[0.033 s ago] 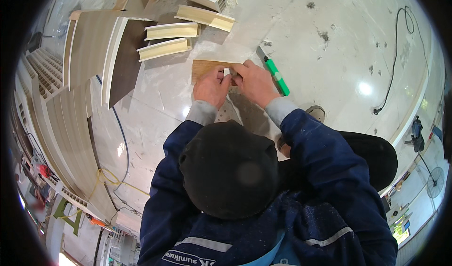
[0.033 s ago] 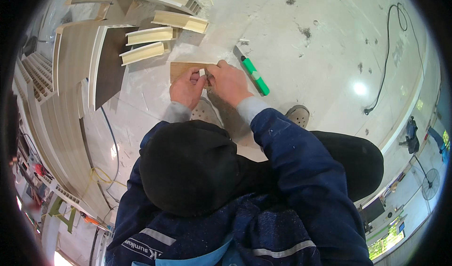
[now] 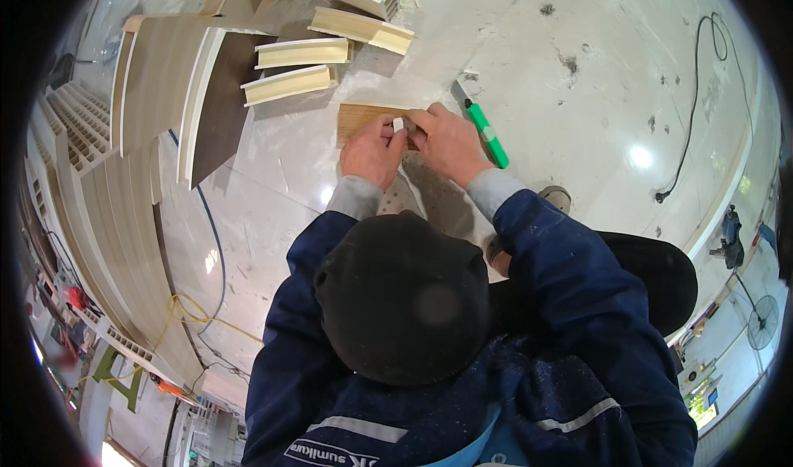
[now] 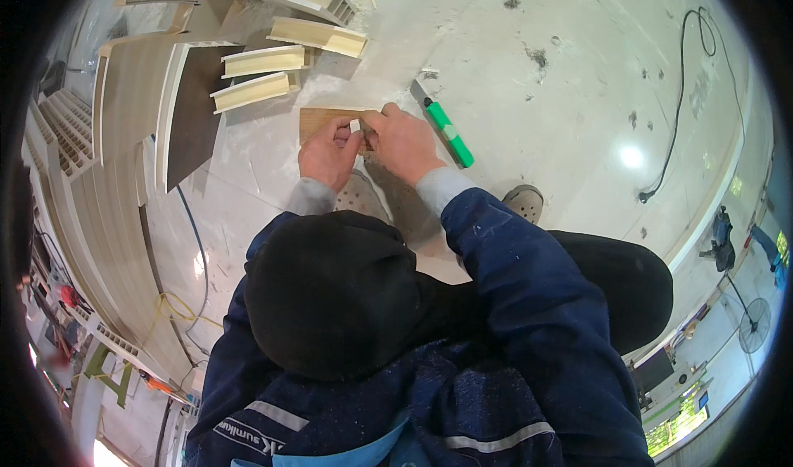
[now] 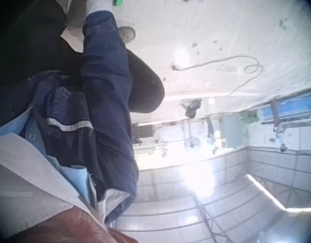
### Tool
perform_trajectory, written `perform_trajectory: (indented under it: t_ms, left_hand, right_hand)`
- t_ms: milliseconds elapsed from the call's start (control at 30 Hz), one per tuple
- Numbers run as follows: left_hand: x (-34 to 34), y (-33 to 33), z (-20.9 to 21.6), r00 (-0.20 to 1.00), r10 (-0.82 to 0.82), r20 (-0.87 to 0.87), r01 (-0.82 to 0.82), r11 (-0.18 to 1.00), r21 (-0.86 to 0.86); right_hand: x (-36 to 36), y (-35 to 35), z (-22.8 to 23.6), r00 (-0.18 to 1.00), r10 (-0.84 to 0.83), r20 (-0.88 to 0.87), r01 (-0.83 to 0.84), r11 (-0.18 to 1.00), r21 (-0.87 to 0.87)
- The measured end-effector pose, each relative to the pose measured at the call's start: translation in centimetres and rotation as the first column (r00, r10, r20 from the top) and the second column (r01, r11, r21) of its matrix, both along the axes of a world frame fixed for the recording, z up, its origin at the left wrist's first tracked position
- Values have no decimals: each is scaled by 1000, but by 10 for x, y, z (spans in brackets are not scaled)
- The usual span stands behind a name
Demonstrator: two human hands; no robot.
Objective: The person trims small white wooden pieces using a green utility knife on a dark brown table. They then move to the floor and continue trimming similar pieces, occasionally picking up and inspecting them.
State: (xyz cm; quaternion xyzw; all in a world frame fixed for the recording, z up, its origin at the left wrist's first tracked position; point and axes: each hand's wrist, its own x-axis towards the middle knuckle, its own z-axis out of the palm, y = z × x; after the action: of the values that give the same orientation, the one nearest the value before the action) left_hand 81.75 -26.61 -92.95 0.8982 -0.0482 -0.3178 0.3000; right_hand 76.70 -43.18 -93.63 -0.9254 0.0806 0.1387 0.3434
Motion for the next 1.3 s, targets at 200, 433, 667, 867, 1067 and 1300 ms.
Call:
perform_trajectory:
  t_ms: [200,433,667,867,1067,1300]
  left_hand:
    - [-1,11,3,997,-7,73,12,997,-73]
    - [16,23,-9,966,-200,166,223,966,-131]
    - [20,21,-17,927,-255,276,283,957,-65]
    - [25,22,-18,925,-292,244,312,949,-48]
    - [29,20,-14,908,-365,207,372,928,7]
    - [19,14,-12,908,-333,253,341,940,13]
  right_hand:
    - [3,-5,3,999,-4,-44,7,998,63]
    - [8,-8,-3,998,9,-55,-4,997,77]
    - [8,-9,-6,999,16,-37,-14,997,73]
    - [10,-8,-6,999,22,-39,-19,998,64]
    - [3,-13,-8,979,-180,-93,191,974,122]
    - [-42,-45,-21,881,-460,-109,400,848,-348]
